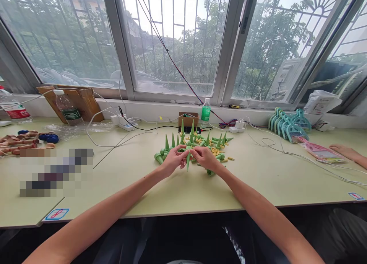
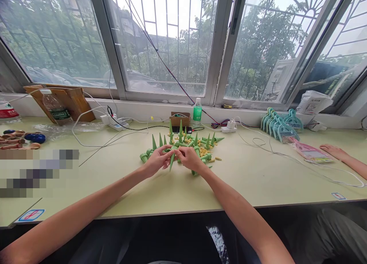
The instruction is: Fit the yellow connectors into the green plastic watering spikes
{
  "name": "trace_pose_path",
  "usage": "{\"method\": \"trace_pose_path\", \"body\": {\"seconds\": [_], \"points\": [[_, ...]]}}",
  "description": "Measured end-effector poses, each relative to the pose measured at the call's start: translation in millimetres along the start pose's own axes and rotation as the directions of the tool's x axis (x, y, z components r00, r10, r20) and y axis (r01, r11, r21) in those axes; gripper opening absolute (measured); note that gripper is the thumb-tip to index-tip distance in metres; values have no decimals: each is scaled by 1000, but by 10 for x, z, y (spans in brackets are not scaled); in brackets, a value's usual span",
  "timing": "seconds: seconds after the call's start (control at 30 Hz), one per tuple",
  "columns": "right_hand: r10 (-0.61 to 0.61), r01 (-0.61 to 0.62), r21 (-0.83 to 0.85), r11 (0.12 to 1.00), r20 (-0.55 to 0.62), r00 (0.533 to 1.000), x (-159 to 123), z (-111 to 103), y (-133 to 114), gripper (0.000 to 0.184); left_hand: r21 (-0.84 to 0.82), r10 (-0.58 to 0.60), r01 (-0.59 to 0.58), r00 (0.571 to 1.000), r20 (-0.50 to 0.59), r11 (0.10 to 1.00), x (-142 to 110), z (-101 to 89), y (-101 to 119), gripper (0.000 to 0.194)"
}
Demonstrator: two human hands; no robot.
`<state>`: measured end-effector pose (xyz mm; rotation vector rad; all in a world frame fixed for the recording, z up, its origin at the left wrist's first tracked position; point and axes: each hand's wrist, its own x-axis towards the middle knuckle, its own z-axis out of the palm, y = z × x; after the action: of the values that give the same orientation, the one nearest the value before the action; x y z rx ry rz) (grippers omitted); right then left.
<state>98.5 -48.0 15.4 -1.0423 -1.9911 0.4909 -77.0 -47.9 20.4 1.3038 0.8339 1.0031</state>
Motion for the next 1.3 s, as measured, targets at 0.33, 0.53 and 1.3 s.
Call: {"method": "trace_pose_path", "body": {"seconds": [0.33,0.53,1.3], "points": [[-46,45,18,999,35,998,-10,-12,-18,57,105,6,-14,997,78,994,-8,1,24,52],[-106,105,30,994,55,993,-24,-24,-48,54,110,-23,7,988,150,994,-12,-6,20,56],[33,-39,-38,999,-138,990,15,-37,-14,58,304,86,-93,996,37,948,-1,-17,-44,43]]}}
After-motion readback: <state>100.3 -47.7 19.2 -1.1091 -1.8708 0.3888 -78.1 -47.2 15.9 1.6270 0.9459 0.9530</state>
